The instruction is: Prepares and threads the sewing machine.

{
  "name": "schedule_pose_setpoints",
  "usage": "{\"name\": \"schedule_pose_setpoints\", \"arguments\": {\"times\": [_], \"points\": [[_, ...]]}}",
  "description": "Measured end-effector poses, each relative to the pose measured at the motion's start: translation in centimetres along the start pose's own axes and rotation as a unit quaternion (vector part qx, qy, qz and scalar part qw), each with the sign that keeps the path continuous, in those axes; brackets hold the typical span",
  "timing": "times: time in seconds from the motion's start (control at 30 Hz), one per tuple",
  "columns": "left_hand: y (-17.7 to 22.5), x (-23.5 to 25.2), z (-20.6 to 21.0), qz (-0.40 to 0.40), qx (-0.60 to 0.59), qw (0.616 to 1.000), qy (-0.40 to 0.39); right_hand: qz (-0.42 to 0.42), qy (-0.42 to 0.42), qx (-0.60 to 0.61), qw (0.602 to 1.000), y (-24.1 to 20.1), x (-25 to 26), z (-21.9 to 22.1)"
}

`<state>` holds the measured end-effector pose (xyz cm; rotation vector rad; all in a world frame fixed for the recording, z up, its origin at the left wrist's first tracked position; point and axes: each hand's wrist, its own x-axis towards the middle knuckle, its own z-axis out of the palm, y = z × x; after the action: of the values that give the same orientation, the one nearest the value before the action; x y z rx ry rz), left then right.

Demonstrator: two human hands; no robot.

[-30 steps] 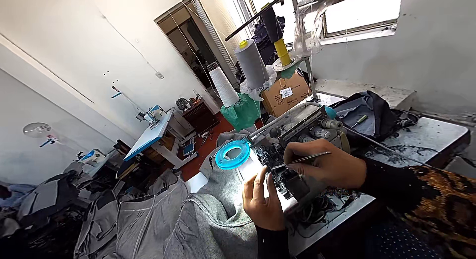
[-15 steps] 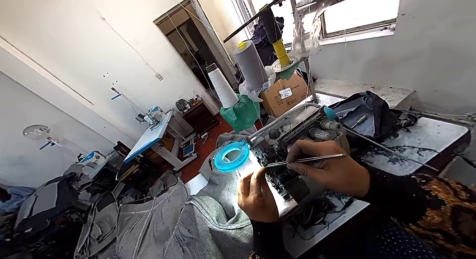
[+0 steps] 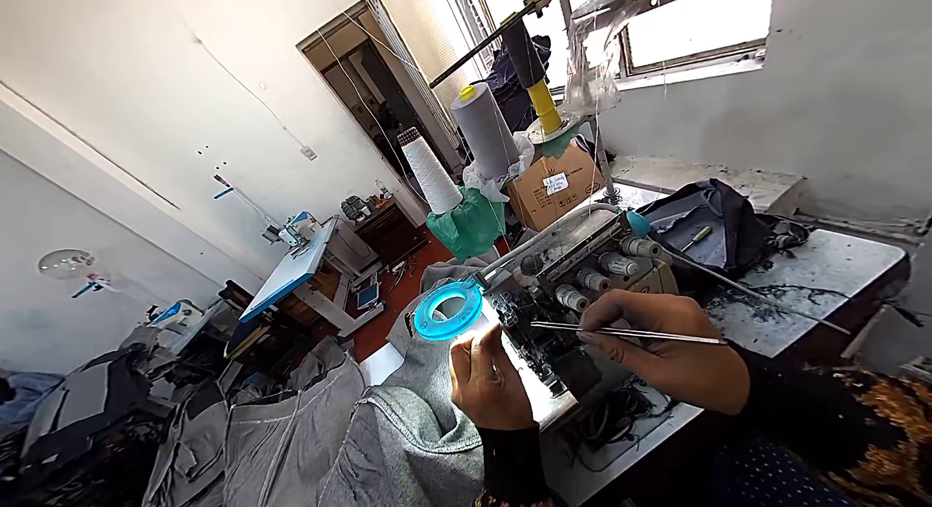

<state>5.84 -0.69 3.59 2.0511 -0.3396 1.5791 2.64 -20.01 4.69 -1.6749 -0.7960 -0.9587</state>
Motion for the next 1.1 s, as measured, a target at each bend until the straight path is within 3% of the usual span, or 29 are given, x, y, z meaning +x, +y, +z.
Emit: {"name": "schedule_pose_setpoints", "arguments": {"times": [0.37,0.7,0.93,1.1], "points": [[0.4,0.5,0.3,0.026,0.049,0.998,0.015,-0.135,-0.058,-0.029,0.989,1.4,-0.6,1.8],[0.0,0.4,0.8,0.043,0.063,0.996,0.037,-0.155,-0.048,-0.044,0.986,2.0,-0.5,2.8],[0.3,0.5,1.0,0.014,0.004,0.999,0.037,-0.129,-0.039,-0.056,0.989,1.9,0.1,3.7],[0.4,0.3,1.4,-0.015,-0.048,0.998,0.035,-0.019,-0.001,0.014,1.000,1.2,-0.5,3.9]]}}
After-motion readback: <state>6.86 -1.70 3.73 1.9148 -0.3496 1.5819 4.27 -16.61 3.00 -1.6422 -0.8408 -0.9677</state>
